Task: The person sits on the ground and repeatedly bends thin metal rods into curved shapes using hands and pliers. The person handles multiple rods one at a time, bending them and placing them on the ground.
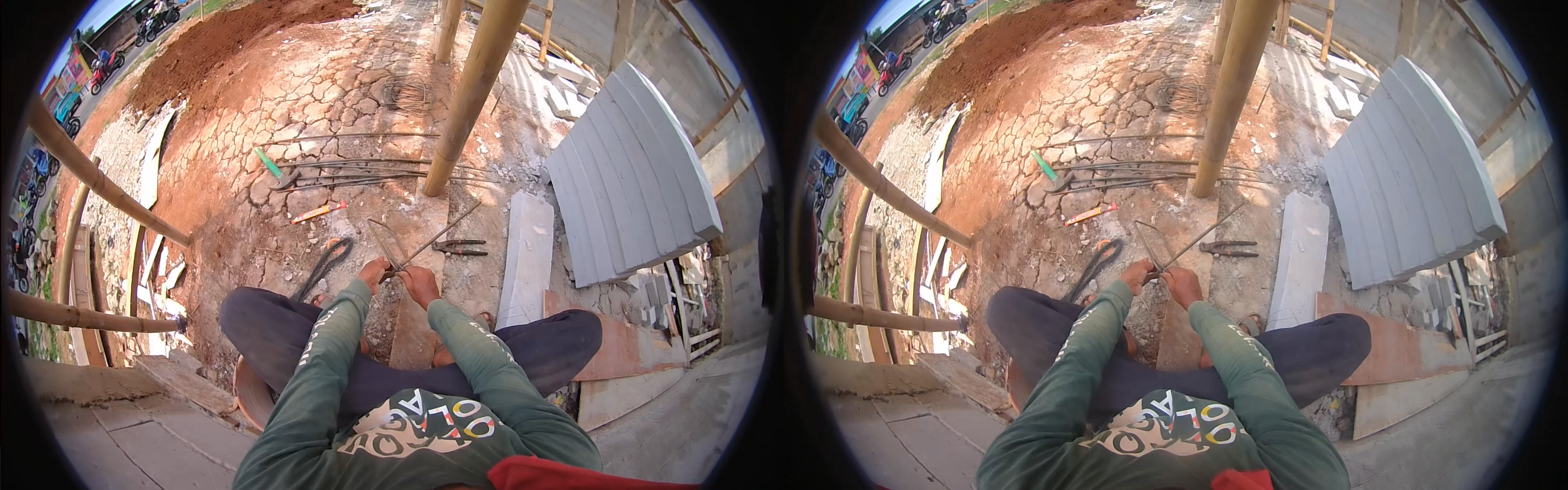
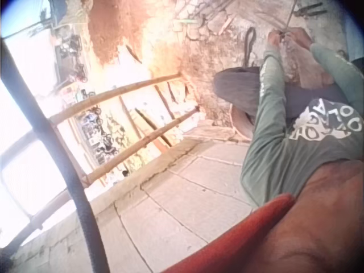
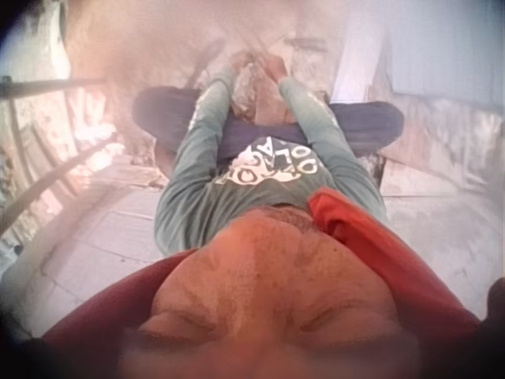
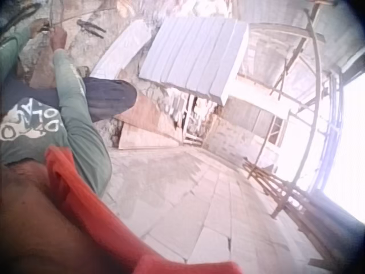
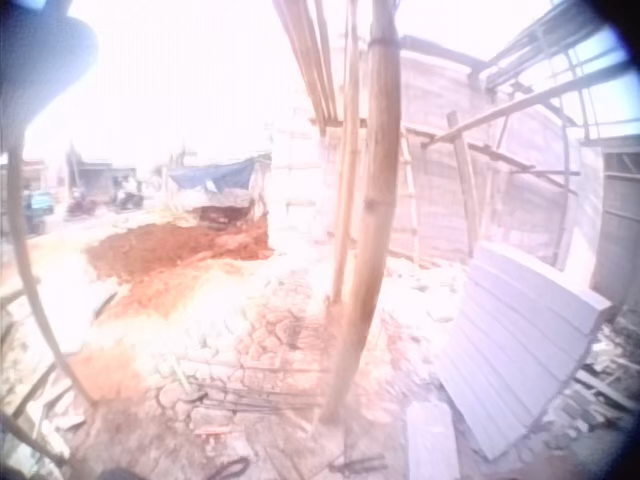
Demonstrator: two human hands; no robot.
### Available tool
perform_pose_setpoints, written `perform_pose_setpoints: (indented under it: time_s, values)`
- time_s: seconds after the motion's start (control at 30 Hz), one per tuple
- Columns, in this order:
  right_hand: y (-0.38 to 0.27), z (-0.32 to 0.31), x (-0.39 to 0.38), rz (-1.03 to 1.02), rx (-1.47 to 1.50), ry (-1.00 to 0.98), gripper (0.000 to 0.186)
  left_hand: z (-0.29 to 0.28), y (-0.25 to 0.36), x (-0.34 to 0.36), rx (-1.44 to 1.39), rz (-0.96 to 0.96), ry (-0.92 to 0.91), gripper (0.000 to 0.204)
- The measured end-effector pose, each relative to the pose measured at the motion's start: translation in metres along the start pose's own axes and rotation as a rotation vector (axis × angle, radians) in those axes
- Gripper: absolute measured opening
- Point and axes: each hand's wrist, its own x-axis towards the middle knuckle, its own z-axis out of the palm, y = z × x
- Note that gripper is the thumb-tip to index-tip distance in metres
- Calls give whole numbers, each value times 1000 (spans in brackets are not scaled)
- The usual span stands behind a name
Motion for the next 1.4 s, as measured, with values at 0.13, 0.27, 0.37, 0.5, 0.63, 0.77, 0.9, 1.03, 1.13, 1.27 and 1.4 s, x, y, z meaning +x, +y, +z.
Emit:
perform_pose_setpoints:
  time_s: [0.13,0.27,0.37,0.5,0.63,0.77,0.9,1.03,1.13,1.27,1.4]
  values:
    - [-2,1,0,-2,33,7,24,7,1,5,385,-33,196,14]
    - [-2,4,2,7,-21,-8,23,19,-9,0,154,156,298,18]
    - [-1,5,5,-31,-74,-16,25,32,-5,-10,399,118,628,19]
    - [-2,8,6,-9,-108,-26,26,56,8,-42,702,271,816,21]
    - [0,6,8,24,-80,-63,25,63,20,-71,1141,656,686,14]
    - [3,3,13,42,-140,-65,23,57,18,-82,1384,1065,489,10]
    - [3,1,11,14,-51,-34,22,53,13,-77,1313,1168,439,7]
    - [6,1,8,14,-48,-54,21,45,7,-62,801,623,499,18]
    - [8,2,7,5,-62,-34,22,23,4,-48,809,499,218,30]
    - [10,-4,6,69,-52,-43,26,11,2,-20,685,270,-98,38]
    - [3,-10,5,152,-185,-30,20,19,2,-5,941,573,-150,45]
